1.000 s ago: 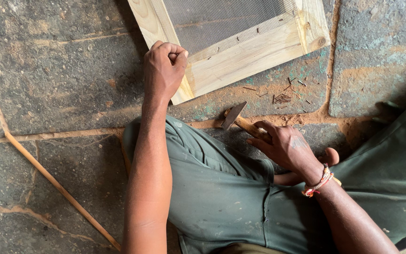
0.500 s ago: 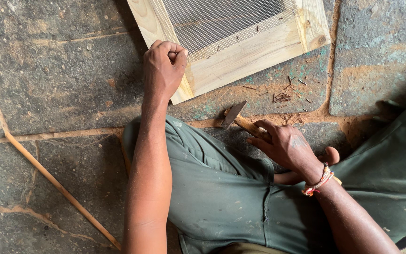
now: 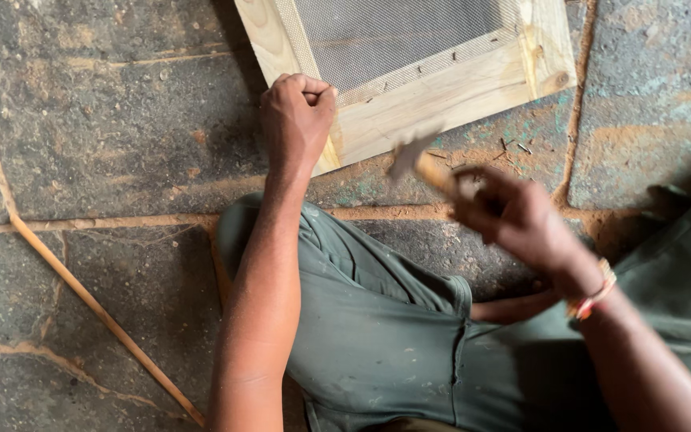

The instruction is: The person sits on a stone floor and uses a hammer to drive nails into a wooden frame, securing a mesh screen. The person repeatedly picks up nails and hammers them along the frame edges.

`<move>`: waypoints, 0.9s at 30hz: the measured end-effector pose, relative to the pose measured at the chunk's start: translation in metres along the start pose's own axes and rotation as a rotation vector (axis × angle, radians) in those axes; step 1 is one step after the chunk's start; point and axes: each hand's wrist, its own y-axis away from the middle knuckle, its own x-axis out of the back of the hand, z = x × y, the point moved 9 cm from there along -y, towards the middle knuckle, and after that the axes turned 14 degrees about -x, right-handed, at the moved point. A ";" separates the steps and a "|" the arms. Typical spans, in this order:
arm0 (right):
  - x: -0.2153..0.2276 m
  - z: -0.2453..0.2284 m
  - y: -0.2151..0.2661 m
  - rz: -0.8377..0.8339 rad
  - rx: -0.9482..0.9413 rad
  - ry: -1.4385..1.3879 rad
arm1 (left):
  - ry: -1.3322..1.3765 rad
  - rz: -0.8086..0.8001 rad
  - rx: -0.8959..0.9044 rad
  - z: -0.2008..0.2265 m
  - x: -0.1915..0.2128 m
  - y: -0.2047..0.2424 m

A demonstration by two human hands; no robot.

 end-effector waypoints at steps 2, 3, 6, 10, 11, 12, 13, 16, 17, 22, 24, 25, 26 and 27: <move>0.024 -0.052 -0.003 0.010 0.399 -0.112 | 0.002 0.053 -0.069 0.007 0.003 -0.002; 0.034 -0.069 -0.015 0.148 0.448 0.048 | 0.002 0.079 -0.103 0.011 0.005 -0.001; 0.050 -0.119 -0.046 0.453 0.593 0.350 | 0.040 0.090 -0.072 0.012 0.008 0.000; 0.038 -0.160 -0.078 0.374 0.635 0.377 | 0.083 0.093 -0.031 0.012 0.010 -0.001; 0.034 -0.167 -0.082 0.355 0.641 0.418 | 0.078 0.090 -0.031 0.012 0.010 -0.001; 0.031 -0.173 -0.085 0.335 0.646 0.459 | 0.074 0.087 -0.032 0.012 0.011 -0.001; 0.031 -0.178 -0.087 0.347 0.641 0.486 | 0.064 0.074 -0.015 0.011 0.010 -0.001; 0.036 -0.186 -0.087 0.399 0.670 0.532 | 0.055 0.048 0.010 0.007 0.005 -0.003; 0.038 -0.189 -0.084 0.424 0.712 0.523 | 0.061 0.052 0.004 0.007 0.005 -0.003; 0.035 -0.186 -0.082 0.285 0.710 0.435 | 0.049 0.044 -0.016 0.004 0.004 -0.001; 0.037 -0.185 -0.075 0.369 0.738 0.498 | 0.068 0.062 -0.033 0.002 0.003 0.001; 0.037 -0.183 -0.074 0.375 0.726 0.477 | 0.035 0.067 -0.076 0.003 0.003 0.001; 0.038 -0.180 -0.072 0.380 0.714 0.456 | 0.003 0.072 -0.120 0.004 0.004 0.002; 0.039 -0.177 -0.069 0.387 0.702 0.435 | -0.030 0.076 -0.165 0.006 0.003 0.003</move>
